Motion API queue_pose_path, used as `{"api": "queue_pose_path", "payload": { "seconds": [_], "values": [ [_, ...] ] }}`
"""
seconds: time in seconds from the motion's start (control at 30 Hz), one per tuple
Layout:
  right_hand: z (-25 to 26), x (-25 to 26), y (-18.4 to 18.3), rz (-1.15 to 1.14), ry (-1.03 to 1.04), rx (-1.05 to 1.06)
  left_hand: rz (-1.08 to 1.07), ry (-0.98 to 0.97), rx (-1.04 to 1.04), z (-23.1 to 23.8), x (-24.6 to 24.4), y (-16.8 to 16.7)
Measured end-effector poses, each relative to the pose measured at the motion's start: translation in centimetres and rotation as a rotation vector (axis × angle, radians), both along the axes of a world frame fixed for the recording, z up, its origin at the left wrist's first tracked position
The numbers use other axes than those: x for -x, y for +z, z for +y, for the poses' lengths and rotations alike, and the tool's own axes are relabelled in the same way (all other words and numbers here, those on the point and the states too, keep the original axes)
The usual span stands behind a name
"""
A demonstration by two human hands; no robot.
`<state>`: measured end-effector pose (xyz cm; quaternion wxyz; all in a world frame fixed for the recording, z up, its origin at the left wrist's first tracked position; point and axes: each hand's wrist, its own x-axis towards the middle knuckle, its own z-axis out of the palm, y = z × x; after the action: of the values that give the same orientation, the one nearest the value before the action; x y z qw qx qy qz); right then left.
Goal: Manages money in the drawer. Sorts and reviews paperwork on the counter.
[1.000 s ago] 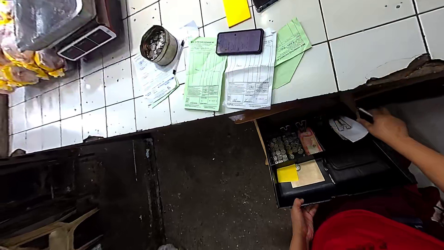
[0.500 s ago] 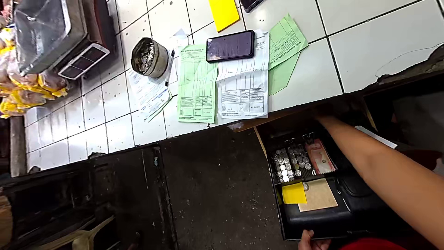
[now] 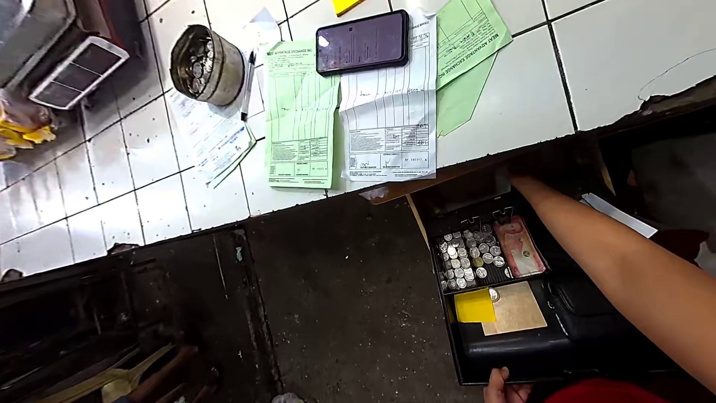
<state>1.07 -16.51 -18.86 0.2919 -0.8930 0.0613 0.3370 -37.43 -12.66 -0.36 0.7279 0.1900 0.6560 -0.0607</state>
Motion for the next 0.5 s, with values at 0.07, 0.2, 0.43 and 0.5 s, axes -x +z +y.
{"api": "queue_pose_path", "payload": {
  "seconds": [0.07, 0.2, 0.43, 0.5],
  "values": [
    [-1.3, -0.2, -2.0, -0.107, 0.006, 0.0, 0.004, 0.018, 0.007, 0.0, 0.2, -0.1],
    [-3.5, -0.4, 0.7, -0.04, 0.292, 0.095, -0.014, 0.012, 0.009, 0.2, 0.6, -0.3],
    [-0.8, -0.3, -2.5, -0.22, 0.272, -0.17, -0.015, 0.017, 0.0, 0.0, 1.2, -1.0],
    [0.5, -1.0, -1.0, -0.003, 0.212, -0.162, -0.009, 0.018, -0.001, 0.0, 1.2, -1.0]
  ]
}}
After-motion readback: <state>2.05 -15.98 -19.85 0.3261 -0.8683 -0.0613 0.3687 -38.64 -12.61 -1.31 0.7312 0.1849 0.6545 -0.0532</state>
